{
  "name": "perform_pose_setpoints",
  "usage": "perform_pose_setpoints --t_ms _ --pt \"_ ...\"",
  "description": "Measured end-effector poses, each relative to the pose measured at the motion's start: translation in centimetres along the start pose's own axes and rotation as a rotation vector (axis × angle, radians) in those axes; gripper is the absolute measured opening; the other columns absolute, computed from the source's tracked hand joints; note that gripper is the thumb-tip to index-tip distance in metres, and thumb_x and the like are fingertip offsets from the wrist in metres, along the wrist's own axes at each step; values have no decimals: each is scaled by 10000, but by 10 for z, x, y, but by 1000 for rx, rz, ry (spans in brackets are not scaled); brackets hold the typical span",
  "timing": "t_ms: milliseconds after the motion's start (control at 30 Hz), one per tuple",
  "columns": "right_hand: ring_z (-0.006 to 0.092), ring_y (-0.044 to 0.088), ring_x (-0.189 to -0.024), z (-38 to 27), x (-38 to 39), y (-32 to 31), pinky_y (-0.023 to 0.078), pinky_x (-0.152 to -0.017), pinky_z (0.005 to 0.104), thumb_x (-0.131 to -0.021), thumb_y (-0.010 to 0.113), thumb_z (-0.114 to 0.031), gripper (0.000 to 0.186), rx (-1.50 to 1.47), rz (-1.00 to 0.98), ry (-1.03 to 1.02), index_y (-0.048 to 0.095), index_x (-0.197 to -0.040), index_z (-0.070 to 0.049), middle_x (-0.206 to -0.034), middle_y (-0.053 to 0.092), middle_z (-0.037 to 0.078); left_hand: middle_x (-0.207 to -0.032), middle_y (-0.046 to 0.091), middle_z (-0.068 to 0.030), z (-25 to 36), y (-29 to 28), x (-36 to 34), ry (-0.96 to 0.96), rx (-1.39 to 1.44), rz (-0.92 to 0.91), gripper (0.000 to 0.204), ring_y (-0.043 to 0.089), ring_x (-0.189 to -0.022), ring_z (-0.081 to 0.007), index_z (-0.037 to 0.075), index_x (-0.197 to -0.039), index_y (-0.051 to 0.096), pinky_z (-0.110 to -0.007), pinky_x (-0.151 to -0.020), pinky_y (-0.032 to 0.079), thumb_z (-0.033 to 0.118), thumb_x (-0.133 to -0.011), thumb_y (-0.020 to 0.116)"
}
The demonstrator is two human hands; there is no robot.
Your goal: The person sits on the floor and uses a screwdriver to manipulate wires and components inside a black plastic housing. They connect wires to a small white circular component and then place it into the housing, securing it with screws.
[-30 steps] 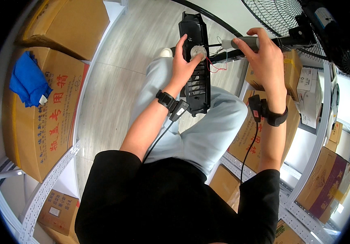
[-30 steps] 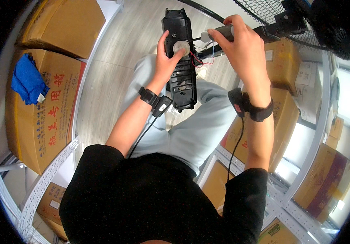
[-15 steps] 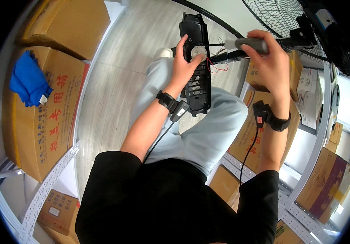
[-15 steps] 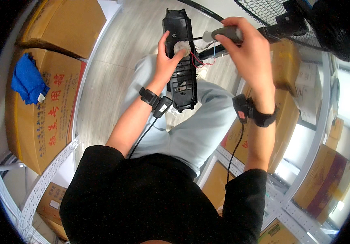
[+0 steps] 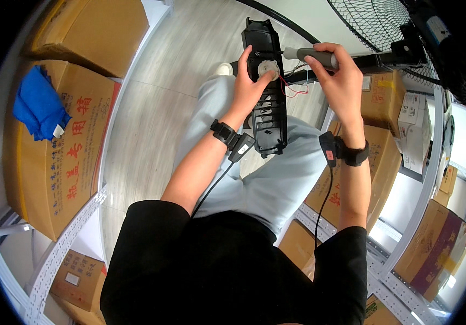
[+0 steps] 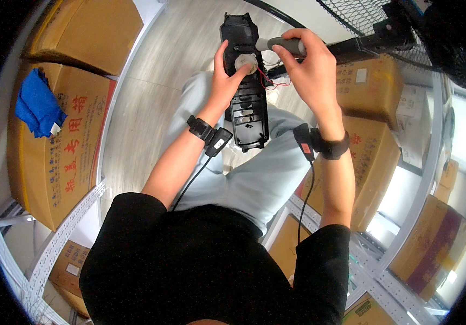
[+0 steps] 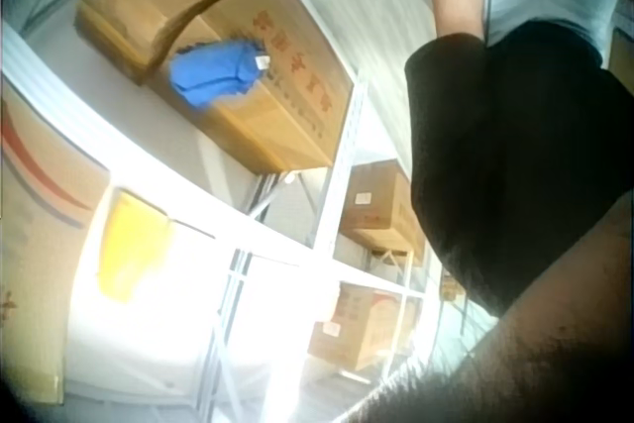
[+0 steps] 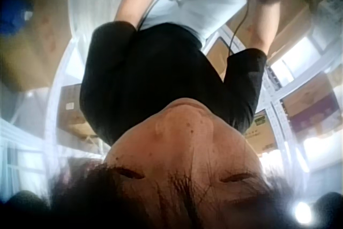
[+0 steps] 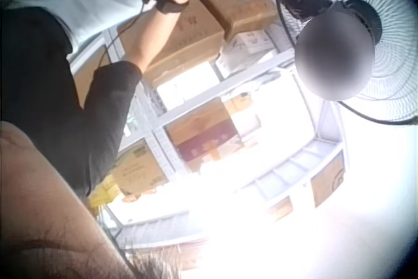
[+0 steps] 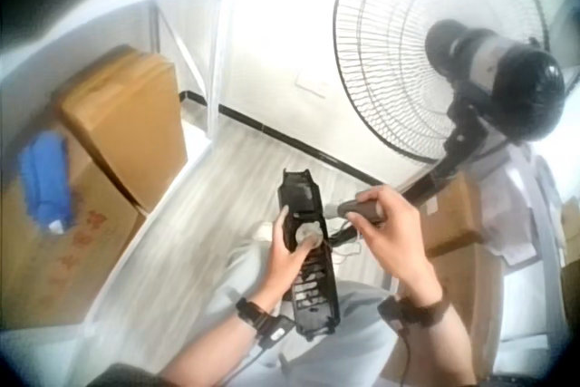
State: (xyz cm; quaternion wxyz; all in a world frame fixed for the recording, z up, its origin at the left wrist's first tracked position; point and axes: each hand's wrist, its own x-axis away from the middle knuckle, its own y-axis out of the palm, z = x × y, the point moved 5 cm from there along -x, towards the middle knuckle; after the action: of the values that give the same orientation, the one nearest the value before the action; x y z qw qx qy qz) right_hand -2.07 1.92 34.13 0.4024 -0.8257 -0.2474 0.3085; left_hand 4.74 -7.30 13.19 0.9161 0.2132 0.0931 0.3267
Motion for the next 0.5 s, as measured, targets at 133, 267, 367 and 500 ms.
perform_pose_setpoints --t_ms 133,267,367,500 --pt "174 596 -656 2 -1 4 485 -590 280 -803 754 -153 235 11 28 -27 636 -977 -47 -845 651 77 -1378 440 -180 -1 0 0 -7 13 -4 780 485 -1234 -242 76 -1457 275 -353 -1029 397 109 -810 709" --pt "181 594 -659 4 -1 2 482 -586 282 -806 751 -151 234 -11 23 15 635 -982 -50 -859 651 77 -1374 443 -181 0 1 0 5 -11 -1 778 492 -1225 -243 77 -1456 280 -354 -1028 398 108 -808 708" --pt "176 589 -653 1 1 4 481 -592 283 -808 749 -148 225 26 16 -35 636 -977 -52 -847 650 75 -1377 441 -181 -1 -1 0 7 -7 5 776 493 -1225 -244 77 -1456 281 -354 -1028 398 110 -808 707" --pt "174 580 -645 3 2 3 474 -598 281 -802 756 -151 228 1 38 -11 639 -972 -54 -835 647 71 -1378 442 -180 -4 0 -1 6 1 1 774 493 -1225 -244 76 -1455 281 -354 -1030 397 109 -809 705"
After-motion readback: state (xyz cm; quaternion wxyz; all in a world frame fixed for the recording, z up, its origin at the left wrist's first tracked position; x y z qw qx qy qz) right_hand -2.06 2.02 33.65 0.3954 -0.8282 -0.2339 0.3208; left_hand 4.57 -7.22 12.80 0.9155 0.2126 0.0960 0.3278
